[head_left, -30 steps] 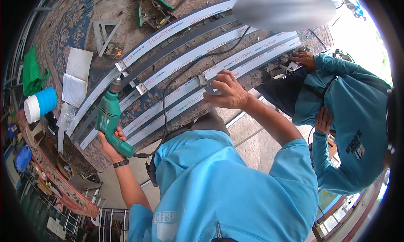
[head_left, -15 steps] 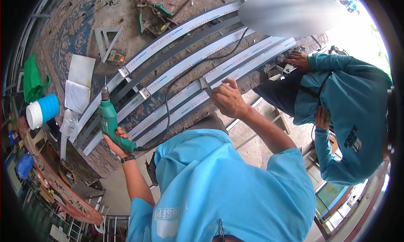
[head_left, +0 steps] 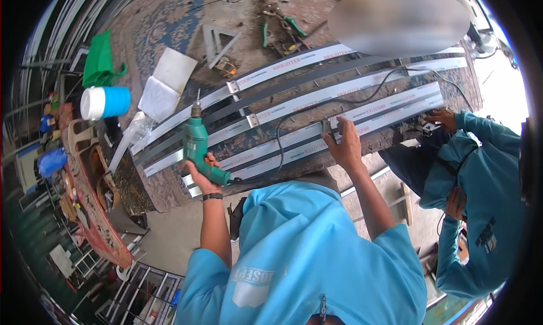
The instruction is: The recorder is assembling metal frame components using a drill and other tools on a workbench.
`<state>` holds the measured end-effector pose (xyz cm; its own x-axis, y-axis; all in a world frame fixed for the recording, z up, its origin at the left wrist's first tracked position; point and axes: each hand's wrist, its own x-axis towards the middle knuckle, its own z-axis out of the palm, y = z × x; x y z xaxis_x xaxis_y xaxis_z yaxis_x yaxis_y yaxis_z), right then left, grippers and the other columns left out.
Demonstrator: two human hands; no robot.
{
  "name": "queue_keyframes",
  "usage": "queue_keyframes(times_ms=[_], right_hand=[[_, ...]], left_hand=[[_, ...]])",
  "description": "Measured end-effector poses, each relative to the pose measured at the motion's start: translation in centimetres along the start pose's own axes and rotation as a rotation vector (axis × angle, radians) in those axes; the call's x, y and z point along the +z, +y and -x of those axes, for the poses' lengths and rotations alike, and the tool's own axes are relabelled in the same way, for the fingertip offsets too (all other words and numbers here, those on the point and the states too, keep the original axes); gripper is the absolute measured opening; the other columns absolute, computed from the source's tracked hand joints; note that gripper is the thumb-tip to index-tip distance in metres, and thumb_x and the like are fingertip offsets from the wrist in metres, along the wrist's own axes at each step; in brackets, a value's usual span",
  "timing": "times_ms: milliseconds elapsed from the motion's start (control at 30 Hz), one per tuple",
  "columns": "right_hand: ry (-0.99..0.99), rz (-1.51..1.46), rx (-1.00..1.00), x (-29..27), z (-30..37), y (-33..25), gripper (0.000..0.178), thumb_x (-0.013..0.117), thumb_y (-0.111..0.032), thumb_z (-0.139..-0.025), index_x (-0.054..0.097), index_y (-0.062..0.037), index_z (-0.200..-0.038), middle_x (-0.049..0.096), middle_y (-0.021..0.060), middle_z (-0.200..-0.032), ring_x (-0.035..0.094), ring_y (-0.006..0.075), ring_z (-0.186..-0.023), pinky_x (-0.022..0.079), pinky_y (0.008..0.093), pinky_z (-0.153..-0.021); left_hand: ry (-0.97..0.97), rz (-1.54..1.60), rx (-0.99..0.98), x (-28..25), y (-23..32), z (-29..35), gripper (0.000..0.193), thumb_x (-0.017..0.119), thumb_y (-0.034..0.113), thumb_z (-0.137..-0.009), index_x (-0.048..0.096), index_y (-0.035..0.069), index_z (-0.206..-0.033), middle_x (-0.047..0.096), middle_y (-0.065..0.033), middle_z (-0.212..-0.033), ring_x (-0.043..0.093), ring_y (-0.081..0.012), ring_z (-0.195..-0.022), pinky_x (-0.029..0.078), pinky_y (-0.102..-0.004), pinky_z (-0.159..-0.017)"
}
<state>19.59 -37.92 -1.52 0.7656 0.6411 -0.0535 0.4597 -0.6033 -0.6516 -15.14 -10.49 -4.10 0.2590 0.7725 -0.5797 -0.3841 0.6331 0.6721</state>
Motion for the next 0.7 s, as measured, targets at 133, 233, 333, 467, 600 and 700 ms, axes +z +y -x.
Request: queue_keyframes(times_ms=[133, 233, 333, 467, 600, 700], right_hand=[[-0.111, 0.060, 0.160, -0.5, -1.5, -1.8, 0.091, 0.089, -0.038, -0.075, 0.045, 0.0018, -0.144, 0.064, 0.0212, -0.109, 0.063, 0.0386, -0.107, 0.050, 0.0473, -0.092], [-0.150, 0.046, 0.115, 0.8, -1.6, -1.2, 0.085, 0.085, -0.031, -0.078, 0.042, -0.0027, -0.146, 0.066, 0.0186, -0.105, 0.064, 0.0365, -0.104, 0.049, 0.0465, -0.090], [-0.105, -0.048, 0.117, 0.7, -1.2, -1.3, 0.074, 0.080, -0.020, -0.080, 0.043, 0.0004, -0.141, 0.067, 0.0135, -0.088, 0.067, 0.0320, -0.082, 0.052, 0.0444, -0.078], [-0.014, -0.183, 0.135, -0.4, -0.1, -0.1, 0.072, 0.078, -0.019, -0.082, 0.040, 0.0002, -0.141, 0.069, 0.0143, -0.090, 0.065, 0.0284, -0.075, 0.053, 0.0406, -0.073], [0.023, -0.212, 0.241, -2.0, 0.2, 1.5, 0.066, 0.078, -0.017, -0.082, 0.046, -0.0036, -0.138, 0.068, 0.0123, -0.090, 0.065, 0.0294, -0.082, 0.052, 0.0423, -0.076], [0.164, 0.186, 0.045, -2.9, -0.2, 3.9, 0.053, 0.076, -0.018, -0.082, 0.054, -0.0071, -0.129, 0.067, 0.0114, -0.097, 0.064, 0.0326, -0.094, 0.047, 0.0483, -0.083]], left_hand=[[0.109, -0.005, 0.005, 0.5, -0.3, 0.5, 0.071, 0.045, 0.073, -0.099, 0.060, 0.004, -0.110, 0.066, -0.0085, -0.094, 0.063, -0.0187, -0.081, 0.054, -0.0343, -0.069], [0.121, -0.037, 0.028, -0.3, -0.1, 0.7, 0.067, 0.051, 0.071, -0.098, 0.058, 0.005, -0.105, 0.063, -0.0046, -0.092, 0.061, -0.0169, -0.086, 0.052, -0.0341, -0.074], [0.083, -0.148, 0.071, 0.7, -0.1, 0.9, 0.059, 0.062, 0.063, -0.097, 0.057, 0.005, -0.108, 0.061, -0.0035, -0.092, 0.061, -0.0168, -0.086, 0.052, -0.0331, -0.073], [0.079, -0.154, 0.055, 0.1, -0.3, 0.6, 0.056, 0.068, 0.060, -0.095, 0.057, 0.005, -0.107, 0.060, -0.0031, -0.090, 0.060, -0.0167, -0.085, 0.052, -0.0336, -0.074], [0.084, -0.133, 0.035, -0.5, -0.1, 0.7, 0.054, 0.069, 0.060, -0.094, 0.056, 0.009, -0.101, 0.060, -0.0019, -0.088, 0.061, -0.0164, -0.085, 0.053, -0.0329, -0.073], [0.096, -0.149, 0.039, -0.3, -0.1, 0.9, 0.054, 0.066, 0.060, -0.096, 0.055, 0.008, -0.100, 0.059, -0.0016, -0.089, 0.059, -0.0153, -0.084, 0.052, -0.0333, -0.074]])
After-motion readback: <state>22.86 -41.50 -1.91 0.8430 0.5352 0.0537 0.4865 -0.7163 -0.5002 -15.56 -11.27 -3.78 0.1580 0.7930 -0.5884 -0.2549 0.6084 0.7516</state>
